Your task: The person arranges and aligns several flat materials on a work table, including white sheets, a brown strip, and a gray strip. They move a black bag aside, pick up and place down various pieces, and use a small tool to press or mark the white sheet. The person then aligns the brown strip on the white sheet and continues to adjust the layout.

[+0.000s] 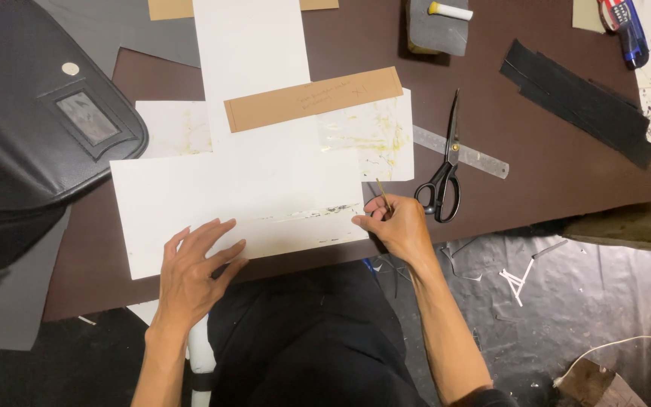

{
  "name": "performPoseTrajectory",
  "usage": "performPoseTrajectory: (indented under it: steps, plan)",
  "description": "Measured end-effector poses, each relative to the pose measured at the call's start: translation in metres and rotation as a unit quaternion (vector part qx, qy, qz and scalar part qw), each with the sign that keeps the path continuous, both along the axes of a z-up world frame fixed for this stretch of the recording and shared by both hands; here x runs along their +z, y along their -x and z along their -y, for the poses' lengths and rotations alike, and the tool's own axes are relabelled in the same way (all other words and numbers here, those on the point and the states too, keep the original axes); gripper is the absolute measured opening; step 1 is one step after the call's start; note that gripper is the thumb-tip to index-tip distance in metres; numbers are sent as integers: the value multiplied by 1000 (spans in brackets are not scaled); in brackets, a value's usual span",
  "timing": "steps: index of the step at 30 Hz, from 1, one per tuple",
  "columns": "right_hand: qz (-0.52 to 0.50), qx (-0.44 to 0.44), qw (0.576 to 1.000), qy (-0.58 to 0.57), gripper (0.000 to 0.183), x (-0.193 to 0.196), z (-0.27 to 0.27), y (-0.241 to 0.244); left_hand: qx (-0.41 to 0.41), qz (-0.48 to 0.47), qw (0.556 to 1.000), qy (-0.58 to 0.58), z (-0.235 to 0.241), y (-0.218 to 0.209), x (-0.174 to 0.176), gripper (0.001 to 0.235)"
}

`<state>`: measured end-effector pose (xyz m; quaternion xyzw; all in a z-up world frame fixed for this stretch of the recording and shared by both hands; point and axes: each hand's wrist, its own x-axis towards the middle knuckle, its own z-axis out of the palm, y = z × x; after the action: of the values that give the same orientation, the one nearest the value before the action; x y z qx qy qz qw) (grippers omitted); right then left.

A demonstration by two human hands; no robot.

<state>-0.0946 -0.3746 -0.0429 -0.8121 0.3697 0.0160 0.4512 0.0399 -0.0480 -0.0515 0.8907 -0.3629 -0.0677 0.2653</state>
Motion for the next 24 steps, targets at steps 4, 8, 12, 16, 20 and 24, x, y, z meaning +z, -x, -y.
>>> performPoseTrajectory:
  steps: [4,8,12,16,20,24]
  plan:
    - [1,-1,1000,2,23,-1,0,1,0,13,1000,0,-1,1,-4,17]
    - [-2,0,1000,1,21,2,-1,-1,-1,25,1000,3,-2,1,-9,16]
    - [-1,6,1000,8,23,9,-3,-2,4,53,999,1,1,4,-4,17]
    - [-6,28,999,44,23,9,-5,-3,54,140,988,-27,10,16,-11,19]
    - [3,61,994,87,26,2,-5,-4,84,192,977,-34,24,30,-58,19]
    - [-4,89,987,136,27,5,-12,-4,86,193,976,-51,49,47,-66,12]
